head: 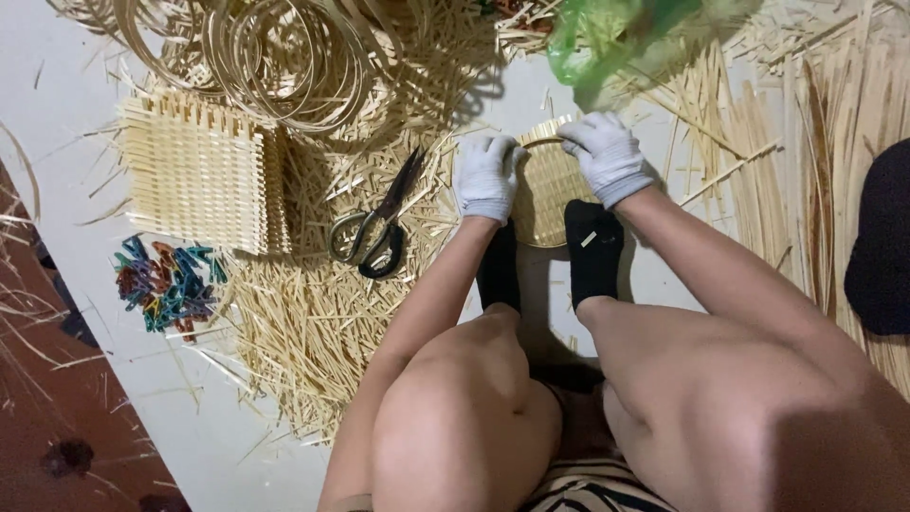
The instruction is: The recorder is using scissors and hands to assemble small woven bamboo or wood items, likely parts of a basket or decorative object.
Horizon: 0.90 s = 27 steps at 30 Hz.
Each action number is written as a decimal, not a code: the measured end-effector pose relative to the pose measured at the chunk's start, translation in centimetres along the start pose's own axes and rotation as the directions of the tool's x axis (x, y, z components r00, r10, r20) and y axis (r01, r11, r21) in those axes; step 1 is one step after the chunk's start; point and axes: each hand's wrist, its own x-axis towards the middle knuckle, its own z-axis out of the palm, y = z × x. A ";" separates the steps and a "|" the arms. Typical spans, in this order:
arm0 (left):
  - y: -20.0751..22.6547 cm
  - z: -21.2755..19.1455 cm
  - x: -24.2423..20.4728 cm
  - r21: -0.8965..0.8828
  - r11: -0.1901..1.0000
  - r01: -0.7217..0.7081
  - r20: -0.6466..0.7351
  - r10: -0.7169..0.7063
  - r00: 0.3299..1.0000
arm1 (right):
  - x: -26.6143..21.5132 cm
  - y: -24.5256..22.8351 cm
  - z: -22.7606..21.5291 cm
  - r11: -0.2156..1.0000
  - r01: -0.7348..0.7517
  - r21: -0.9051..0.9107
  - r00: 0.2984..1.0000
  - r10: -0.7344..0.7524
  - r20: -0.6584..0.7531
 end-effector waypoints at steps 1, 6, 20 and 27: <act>0.0 0.1 -0.1 -0.024 1.000 0.010 0.001 -0.010 1.000 | -0.1 -0.3 0.3 0.999 -0.030 -0.025 0.999 0.029 -0.015; -0.8 1.4 -0.9 -0.116 0.991 0.070 0.008 -0.070 0.998 | 0.0 -1.6 0.4 0.987 -0.153 -0.056 0.986 0.156 0.052; -4.4 5.2 0.9 -0.639 0.647 0.416 0.344 -0.244 0.907 | 3.2 -4.4 2.2 0.837 -0.403 -0.371 0.836 0.502 0.224; -2.5 3.5 1.3 -0.519 0.692 0.501 0.387 -0.332 0.860 | 3.5 -4.4 1.8 0.861 -0.367 -0.353 0.853 0.462 0.241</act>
